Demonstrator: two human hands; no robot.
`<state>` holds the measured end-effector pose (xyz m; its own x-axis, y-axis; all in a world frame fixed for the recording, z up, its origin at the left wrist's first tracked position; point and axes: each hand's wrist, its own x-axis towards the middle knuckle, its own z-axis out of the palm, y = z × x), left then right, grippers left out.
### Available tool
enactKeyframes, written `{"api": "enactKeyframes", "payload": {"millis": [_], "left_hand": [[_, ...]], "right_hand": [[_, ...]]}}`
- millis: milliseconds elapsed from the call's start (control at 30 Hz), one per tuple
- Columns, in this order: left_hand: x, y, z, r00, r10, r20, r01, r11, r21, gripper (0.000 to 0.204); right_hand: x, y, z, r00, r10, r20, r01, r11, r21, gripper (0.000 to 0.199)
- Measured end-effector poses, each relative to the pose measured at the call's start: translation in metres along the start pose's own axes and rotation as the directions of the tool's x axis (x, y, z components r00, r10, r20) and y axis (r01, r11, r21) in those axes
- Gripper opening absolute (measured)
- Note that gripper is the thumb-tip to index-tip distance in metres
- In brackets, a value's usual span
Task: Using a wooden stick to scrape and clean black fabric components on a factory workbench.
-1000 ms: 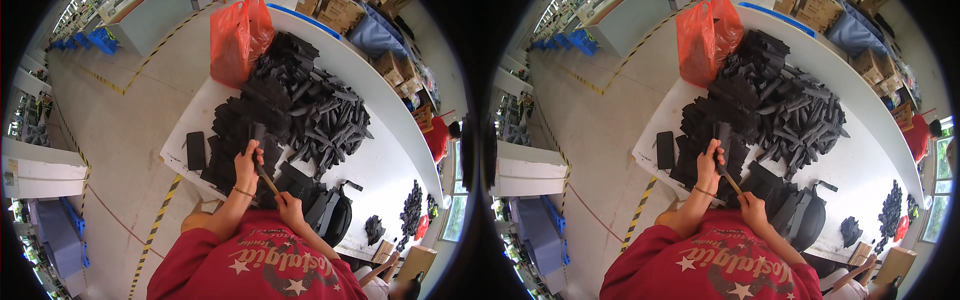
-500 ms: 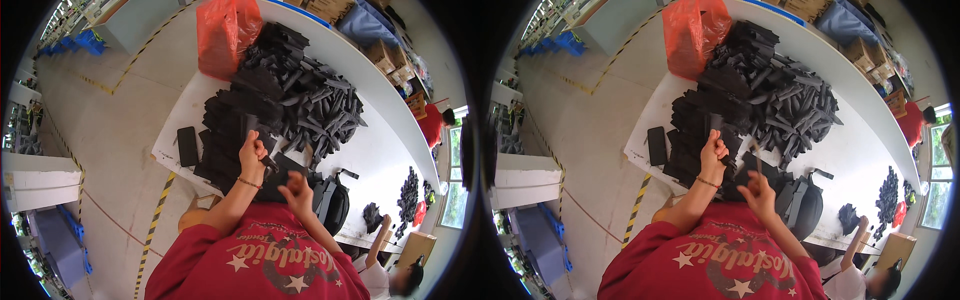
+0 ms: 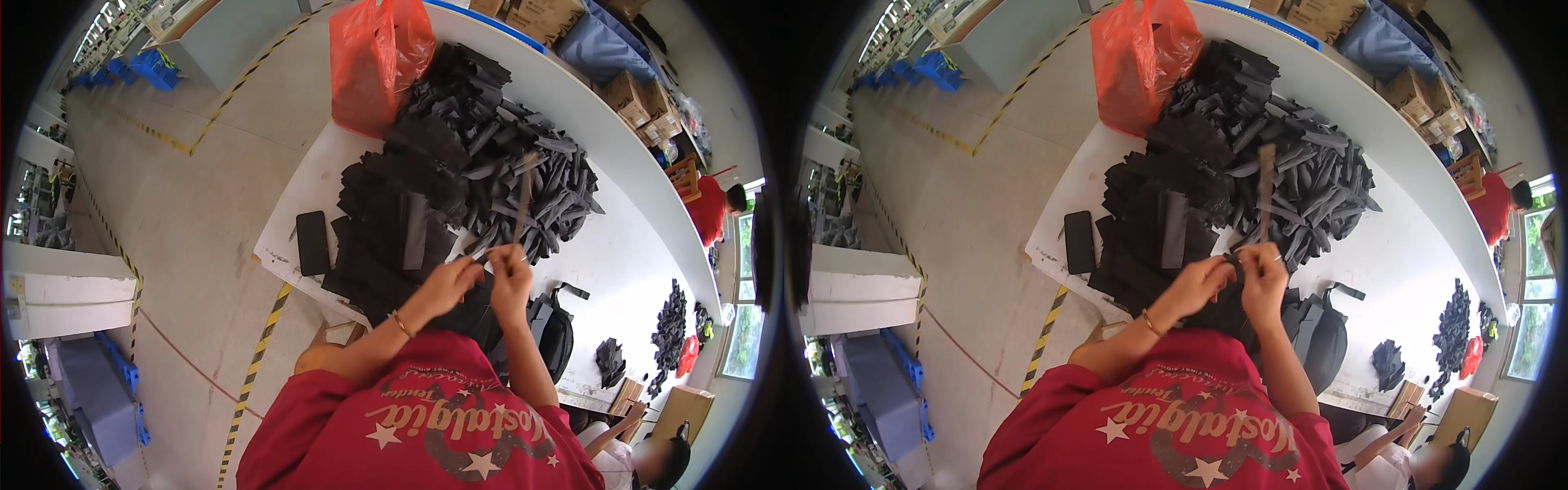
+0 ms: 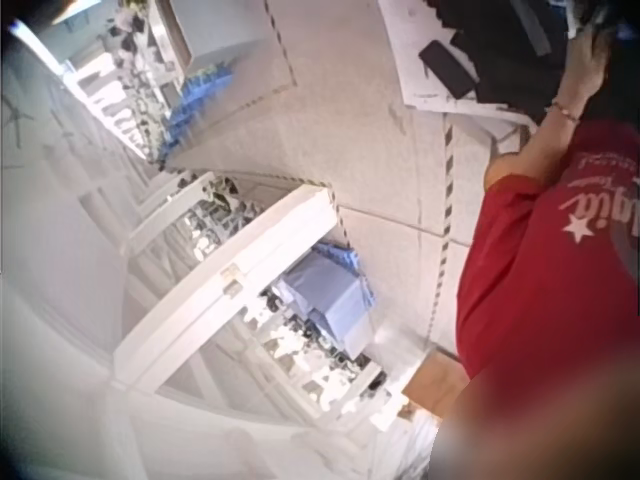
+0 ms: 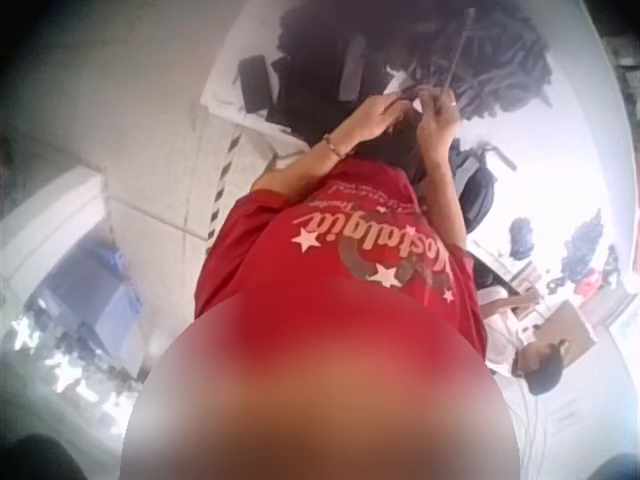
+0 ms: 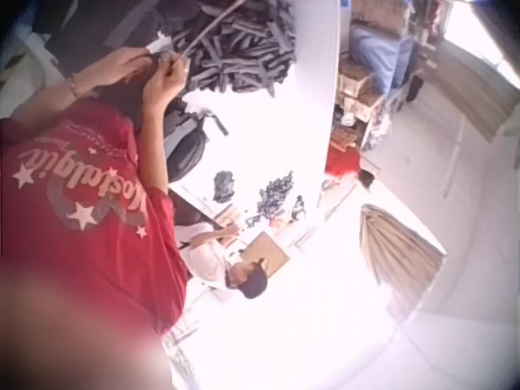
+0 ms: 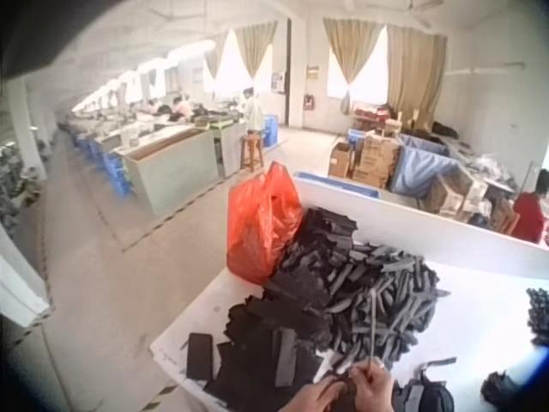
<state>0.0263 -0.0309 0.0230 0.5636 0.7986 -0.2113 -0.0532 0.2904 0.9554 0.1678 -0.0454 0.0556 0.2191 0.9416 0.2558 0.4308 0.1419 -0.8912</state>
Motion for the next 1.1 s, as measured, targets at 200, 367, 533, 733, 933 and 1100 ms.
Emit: {"api": "enactKeyframes", "payload": {"millis": [200,367,533,733,933,1100], "left_hand": [[-0.043,-0.043,0.033,0.988,0.007,0.157,-0.006,1.0,-0.006,0.021],[-0.032,-0.002,0.006,0.885,0.199,-0.421,-0.241,0.969,-0.047,0.016],[0.014,0.035,-0.007,0.953,0.237,-0.187,-0.245,0.969,-0.022,0.011],[0.017,0.022,0.0,0.886,0.259,-0.386,-0.32,0.942,-0.104,0.018],[0.025,0.028,0.008,0.865,0.203,-0.46,-0.322,0.926,-0.197,0.019],[0.035,0.019,-0.006,0.846,0.182,-0.501,-0.252,0.965,-0.075,0.028]], "right_hand": [[0.053,0.015,-0.022,0.906,0.281,-0.316,-0.134,0.899,0.417,0.018],[0.044,-0.008,-0.04,0.93,0.368,0.003,-0.361,0.911,0.198,0.019],[0.029,-0.018,-0.014,0.923,0.31,0.226,-0.374,0.861,0.345,0.017],[0.012,-0.011,-0.005,0.908,0.349,0.232,-0.415,0.829,0.375,0.007],[0.004,-0.002,0.0,0.908,0.341,0.244,-0.416,0.802,0.428,0.006],[0.003,-0.007,0.004,0.915,0.322,0.244,-0.39,0.864,0.318,0.007]]}}
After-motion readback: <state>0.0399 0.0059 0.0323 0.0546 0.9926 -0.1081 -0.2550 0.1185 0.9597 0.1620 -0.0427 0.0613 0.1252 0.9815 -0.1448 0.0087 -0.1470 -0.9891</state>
